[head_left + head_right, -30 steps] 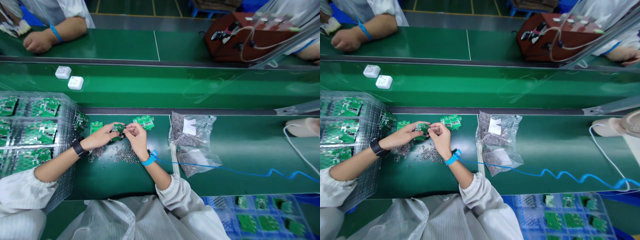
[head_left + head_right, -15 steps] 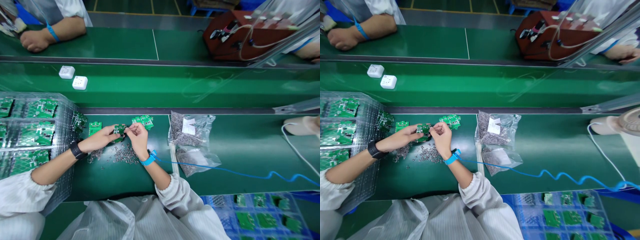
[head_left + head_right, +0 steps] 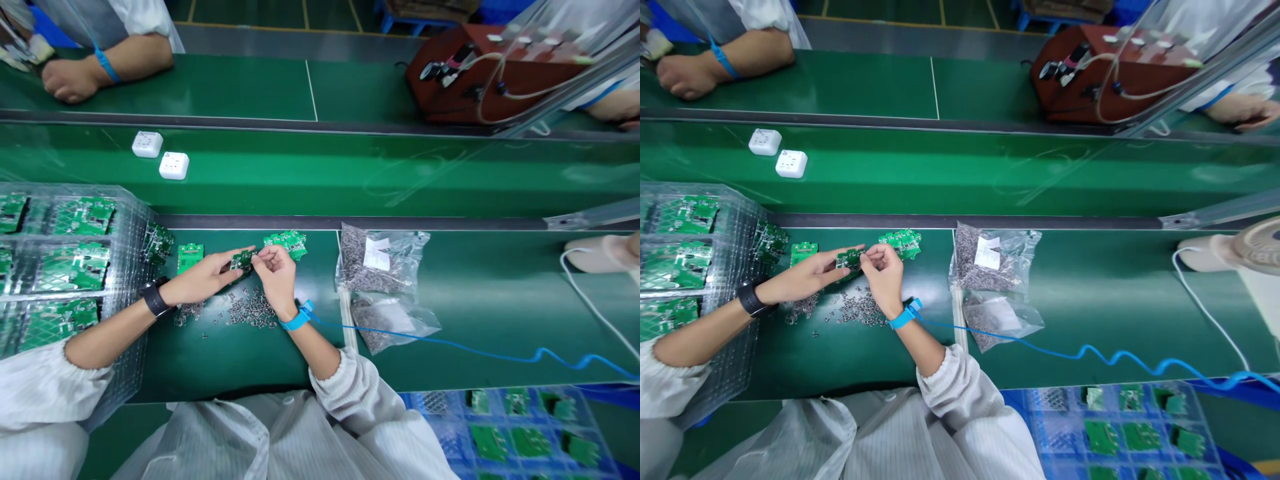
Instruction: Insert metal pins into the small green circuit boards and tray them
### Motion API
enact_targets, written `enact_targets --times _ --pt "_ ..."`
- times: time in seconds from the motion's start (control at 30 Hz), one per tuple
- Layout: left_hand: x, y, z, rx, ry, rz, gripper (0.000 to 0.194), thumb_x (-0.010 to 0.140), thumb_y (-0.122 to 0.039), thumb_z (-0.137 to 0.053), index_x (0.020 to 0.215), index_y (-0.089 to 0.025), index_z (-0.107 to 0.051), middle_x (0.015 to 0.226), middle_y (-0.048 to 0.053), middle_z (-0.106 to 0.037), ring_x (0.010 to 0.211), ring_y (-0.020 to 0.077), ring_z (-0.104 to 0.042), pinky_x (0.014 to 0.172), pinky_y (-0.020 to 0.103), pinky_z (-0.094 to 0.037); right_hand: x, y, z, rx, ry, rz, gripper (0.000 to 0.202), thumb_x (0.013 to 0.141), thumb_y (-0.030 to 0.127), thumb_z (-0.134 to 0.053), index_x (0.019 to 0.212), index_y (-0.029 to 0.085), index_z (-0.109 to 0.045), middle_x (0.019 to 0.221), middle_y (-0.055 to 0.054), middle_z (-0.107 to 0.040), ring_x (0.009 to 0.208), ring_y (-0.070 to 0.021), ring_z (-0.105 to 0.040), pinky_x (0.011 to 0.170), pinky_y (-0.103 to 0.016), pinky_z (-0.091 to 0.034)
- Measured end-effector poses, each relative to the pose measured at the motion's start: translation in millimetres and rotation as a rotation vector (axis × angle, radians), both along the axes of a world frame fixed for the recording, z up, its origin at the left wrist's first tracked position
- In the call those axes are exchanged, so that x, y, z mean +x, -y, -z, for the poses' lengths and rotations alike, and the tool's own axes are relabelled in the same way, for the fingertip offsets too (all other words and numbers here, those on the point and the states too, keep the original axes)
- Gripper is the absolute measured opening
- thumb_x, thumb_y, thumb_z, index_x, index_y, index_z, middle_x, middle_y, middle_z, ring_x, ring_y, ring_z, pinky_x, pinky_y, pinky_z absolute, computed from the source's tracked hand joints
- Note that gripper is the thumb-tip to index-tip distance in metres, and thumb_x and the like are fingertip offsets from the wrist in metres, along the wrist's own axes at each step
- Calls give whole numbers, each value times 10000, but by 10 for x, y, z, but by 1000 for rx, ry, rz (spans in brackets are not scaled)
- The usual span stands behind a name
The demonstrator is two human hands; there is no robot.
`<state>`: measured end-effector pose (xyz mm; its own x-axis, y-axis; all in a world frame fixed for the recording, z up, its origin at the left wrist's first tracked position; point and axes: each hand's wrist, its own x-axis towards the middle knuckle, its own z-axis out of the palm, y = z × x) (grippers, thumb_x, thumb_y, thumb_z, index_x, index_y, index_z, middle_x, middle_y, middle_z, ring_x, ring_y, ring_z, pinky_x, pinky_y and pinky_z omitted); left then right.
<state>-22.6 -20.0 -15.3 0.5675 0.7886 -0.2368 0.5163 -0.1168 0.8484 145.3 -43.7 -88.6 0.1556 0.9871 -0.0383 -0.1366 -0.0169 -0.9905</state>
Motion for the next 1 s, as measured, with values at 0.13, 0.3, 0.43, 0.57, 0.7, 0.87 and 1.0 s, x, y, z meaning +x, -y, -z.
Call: enact_targets --times 0.13,0.3,0.43,0.57,0.7,0.87,1.0 --pt "-31 2 50 49 -139 -4 592 998 -476 -509 1553 -276 -456 1187 85 -757 1030 272 -724 897 408 -575 109 -35 -50 95 117 48 116 856 264 -643 923 241 -552 809 19 -606 721 -157 -589 689 -306 -513" --pt "-256 -61 67 378 -709 90 626 963 -325 -573 1556 -172 -443 1540 180 -512 1403 381 -485 1113 523 -441 464 -223 -59 137 425 132 67 851 178 -603 870 229 -564 837 5 -618 751 -159 -590 708 -299 -483" --pt "-353 -98 61 369 -1103 89 618 970 -318 -575 1552 -151 -445 1523 222 -475 1294 433 -551 985 515 -517 668 -316 -68 184 577 175 47 907 180 -596 919 225 -597 906 -23 -639 827 -180 -601 778 -321 -492" --pt "-318 -114 54 312 -1136 72 596 981 -199 -492 1571 -185 -410 1416 189 -534 1126 370 -649 866 441 -559 670 -217 -158 241 661 -23 75 933 153 -609 925 225 -626 904 -28 -631 845 -188 -598 788 -321 -485" --pt "-304 -130 73 331 -1086 67 695 902 -55 -485 1579 -173 -386 1402 187 -527 1195 355 -610 918 421 -551 597 -30 -199 164 634 -460 113 921 118 -658 955 226 -662 842 1 -621 756 -161 -592 726 -282 -476" --pt "-321 -138 93 413 -1022 33 674 893 -4 -433 1555 -124 -423 1373 207 -547 1190 371 -611 964 469 -545 520 89 -164 87 716 -669 141 937 69 -653 957 189 -726 786 -9 -656 725 -161 -601 717 -284 -441" --pt "-315 -168 67 506 -961 -35 599 899 28 -361 1459 -93 -537 1308 221 -584 1112 356 -659 946 481 -556 516 92 -165 88 733 -680 150 954 76 -648 907 173 -752 793 -25 -678 731 -162 -615 723 -285 -432"
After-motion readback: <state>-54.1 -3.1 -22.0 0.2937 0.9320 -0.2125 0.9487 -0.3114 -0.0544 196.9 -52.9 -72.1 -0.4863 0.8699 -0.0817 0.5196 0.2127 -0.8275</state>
